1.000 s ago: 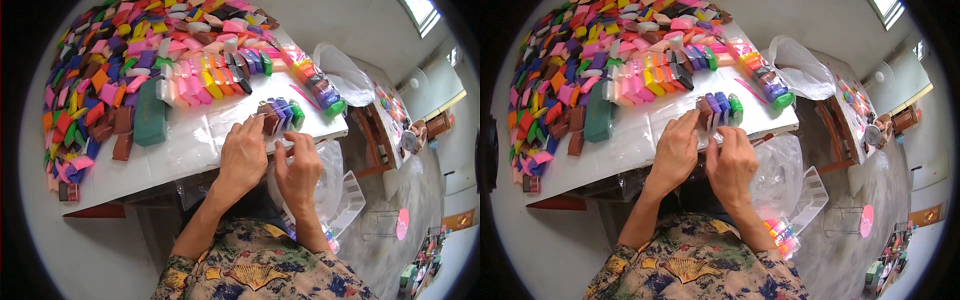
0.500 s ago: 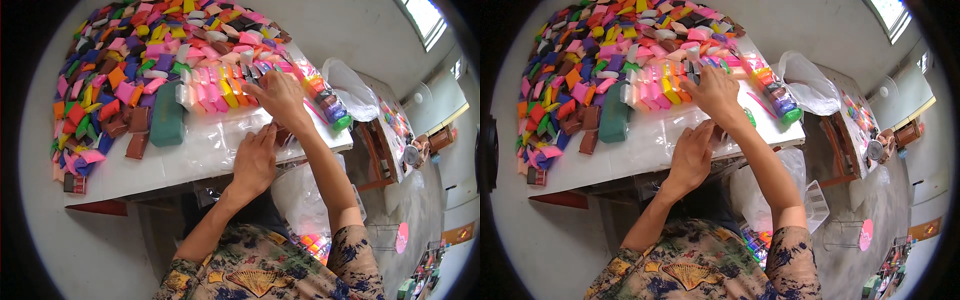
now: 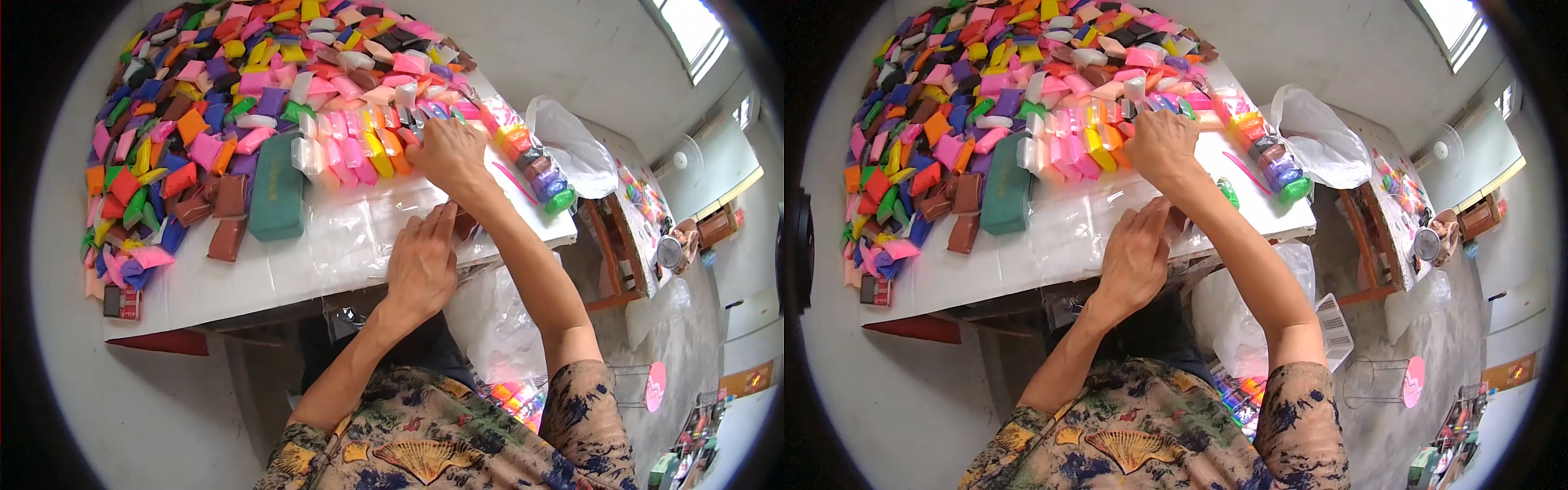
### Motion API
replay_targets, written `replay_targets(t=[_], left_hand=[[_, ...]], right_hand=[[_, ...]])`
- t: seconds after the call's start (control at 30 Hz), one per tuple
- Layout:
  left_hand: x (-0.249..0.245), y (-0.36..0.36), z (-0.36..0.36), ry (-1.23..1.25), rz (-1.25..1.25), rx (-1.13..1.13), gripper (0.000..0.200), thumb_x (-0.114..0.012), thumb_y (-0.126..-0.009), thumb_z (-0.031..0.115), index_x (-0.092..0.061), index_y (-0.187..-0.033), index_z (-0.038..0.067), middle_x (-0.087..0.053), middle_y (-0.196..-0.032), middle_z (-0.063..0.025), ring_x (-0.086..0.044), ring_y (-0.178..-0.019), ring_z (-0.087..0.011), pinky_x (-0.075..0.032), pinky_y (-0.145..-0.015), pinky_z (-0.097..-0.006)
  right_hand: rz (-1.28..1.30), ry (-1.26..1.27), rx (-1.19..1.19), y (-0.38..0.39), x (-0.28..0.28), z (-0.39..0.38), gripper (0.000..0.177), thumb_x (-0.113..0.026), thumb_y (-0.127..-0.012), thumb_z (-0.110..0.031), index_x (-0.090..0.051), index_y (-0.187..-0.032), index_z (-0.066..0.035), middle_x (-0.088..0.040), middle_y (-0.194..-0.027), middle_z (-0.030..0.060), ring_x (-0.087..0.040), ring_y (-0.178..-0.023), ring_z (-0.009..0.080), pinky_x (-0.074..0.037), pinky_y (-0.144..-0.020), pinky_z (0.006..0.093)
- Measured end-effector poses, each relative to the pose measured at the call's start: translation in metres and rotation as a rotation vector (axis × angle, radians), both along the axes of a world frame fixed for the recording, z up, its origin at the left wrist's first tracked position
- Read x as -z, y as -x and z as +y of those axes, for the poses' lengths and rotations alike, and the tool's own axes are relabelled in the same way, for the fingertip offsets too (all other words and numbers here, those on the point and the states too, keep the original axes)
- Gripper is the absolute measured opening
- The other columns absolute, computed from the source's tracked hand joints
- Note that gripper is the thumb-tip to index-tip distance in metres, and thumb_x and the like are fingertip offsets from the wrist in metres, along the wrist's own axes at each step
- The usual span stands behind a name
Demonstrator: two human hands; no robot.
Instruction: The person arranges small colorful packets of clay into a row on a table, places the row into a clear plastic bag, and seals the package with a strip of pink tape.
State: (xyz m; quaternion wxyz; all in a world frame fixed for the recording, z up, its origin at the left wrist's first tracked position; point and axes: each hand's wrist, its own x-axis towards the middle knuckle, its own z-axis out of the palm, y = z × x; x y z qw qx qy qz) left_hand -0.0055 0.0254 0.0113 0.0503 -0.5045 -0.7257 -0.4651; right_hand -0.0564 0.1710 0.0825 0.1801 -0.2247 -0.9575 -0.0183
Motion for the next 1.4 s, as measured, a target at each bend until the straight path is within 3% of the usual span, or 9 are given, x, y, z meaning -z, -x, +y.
replay_targets(t=[0.27, 0.33, 0.4, 0.57, 0.77, 0.9, 1.03, 1.23, 1.4], left_hand=[[0.004, 0.002, 0.000, -0.057, -0.046, 0.032, 0.066, -0.045, -0.080, -0.007, -0.037, -0.146, -0.005, -0.061, -0.118, -0.0248, -0.055, -0.094, -0.0399, -0.044, -0.092, -0.0476], [0.006, 0.001, 0.002, -0.030, -0.057, 0.010, 0.067, -0.045, -0.081, -0.006, -0.035, -0.147, -0.006, -0.061, -0.113, -0.0253, -0.055, -0.094, -0.0400, -0.044, -0.090, -0.0491], [-0.001, 0.000, -0.001, 0.060, -0.096, -0.010, 0.068, -0.048, -0.080, -0.006, -0.036, -0.146, -0.006, -0.063, -0.109, -0.0256, -0.056, -0.095, -0.0410, -0.044, -0.089, -0.0502], [-0.001, 0.001, 0.000, -0.025, -0.102, 0.027, 0.066, -0.046, -0.077, -0.009, -0.042, -0.143, -0.006, -0.063, -0.106, -0.0240, -0.055, -0.093, -0.0408, -0.045, -0.086, -0.0479], [-0.007, 0.007, -0.009, -0.107, -0.153, 0.147, 0.054, -0.043, -0.081, -0.010, -0.049, -0.134, -0.007, -0.063, -0.111, -0.0262, -0.058, -0.101, -0.0414, -0.045, -0.094, -0.0469], [-0.015, 0.006, -0.016, -0.028, -0.301, 0.122, 0.053, -0.040, -0.089, -0.006, -0.046, -0.141, -0.004, -0.063, -0.116, -0.0279, -0.064, -0.109, -0.0372, -0.048, -0.097, -0.0419], [-0.017, 0.009, -0.017, -0.059, -0.435, 0.093, 0.055, -0.040, -0.088, -0.005, -0.045, -0.143, -0.002, -0.062, -0.119, -0.0293, -0.064, -0.111, -0.0377, -0.049, -0.097, -0.0411], [-0.013, 0.008, -0.017, -0.087, -0.261, 0.064, 0.055, -0.040, -0.088, -0.005, -0.043, -0.143, -0.004, -0.060, -0.120, -0.0290, -0.061, -0.115, -0.0404, -0.046, -0.099, -0.0429], [-0.006, -0.011, -0.011, -0.196, -0.022, -0.179, 0.048, -0.043, -0.089, -0.005, -0.048, -0.137, -0.006, -0.058, -0.119, -0.0259, -0.060, -0.109, -0.0395, -0.046, -0.097, -0.0436]], right_hand=[[0.073, 0.008, 0.070, -0.046, -0.034, -0.011, 0.035, -0.060, -0.080, -0.034, -0.072, -0.081, 0.000, -0.070, -0.076, 0.0197, -0.068, -0.071, 0.0370, -0.053, -0.069, 0.0461], [0.424, -0.019, 0.003, -0.080, -0.035, -0.020, 0.028, -0.063, -0.078, -0.027, -0.072, -0.083, -0.001, -0.071, -0.082, 0.0171, -0.069, -0.070, 0.0329, -0.051, -0.063, 0.0452], [0.662, 0.194, -0.115, -0.115, -0.036, -0.036, 0.025, -0.068, -0.078, -0.022, -0.070, -0.088, 0.001, -0.070, -0.078, 0.0142, -0.065, -0.062, 0.0296, -0.049, -0.058, 0.0406], [0.743, 0.545, -0.030, -0.162, 0.002, -0.081, 0.024, -0.072, -0.081, -0.009, -0.069, -0.102, 0.002, -0.065, -0.076, 0.0074, -0.053, -0.057, 0.0102, -0.044, -0.053, 0.0262], [0.843, 0.597, 0.005, -0.157, 0.050, -0.073, 0.027, -0.071, -0.080, -0.006, -0.066, -0.105, 0.003, -0.065, -0.083, 0.0107, -0.057, -0.060, 0.0175, -0.047, -0.056, 0.0305], [0.777, 0.281, -0.035, -0.158, 0.059, -0.078, 0.038, -0.070, -0.074, -0.003, -0.062, -0.110, 0.003, -0.065, -0.089, 0.0156, -0.063, -0.069, 0.0321, -0.052, -0.063, 0.0388], [0.744, 0.165, -0.043, -0.158, 0.068, -0.082, 0.039, -0.071, -0.072, -0.003, -0.061, -0.110, 0.003, -0.065, -0.092, 0.0170, -0.066, -0.080, 0.0354, -0.054, -0.070, 0.0412], [0.727, 0.136, -0.021, -0.149, 0.074, -0.086, 0.041, -0.073, -0.074, -0.008, -0.060, -0.111, 0.003, -0.065, -0.096, 0.0182, -0.065, -0.086, 0.0359, -0.054, -0.075, 0.0417], [0.705, 0.107, 0.050, -0.138, 0.073, -0.086, 0.039, -0.074, -0.076, -0.011, -0.059, -0.110, 0.003, -0.063, -0.099, 0.0177, -0.064, -0.089, 0.0358, -0.053, -0.077, 0.0413]])
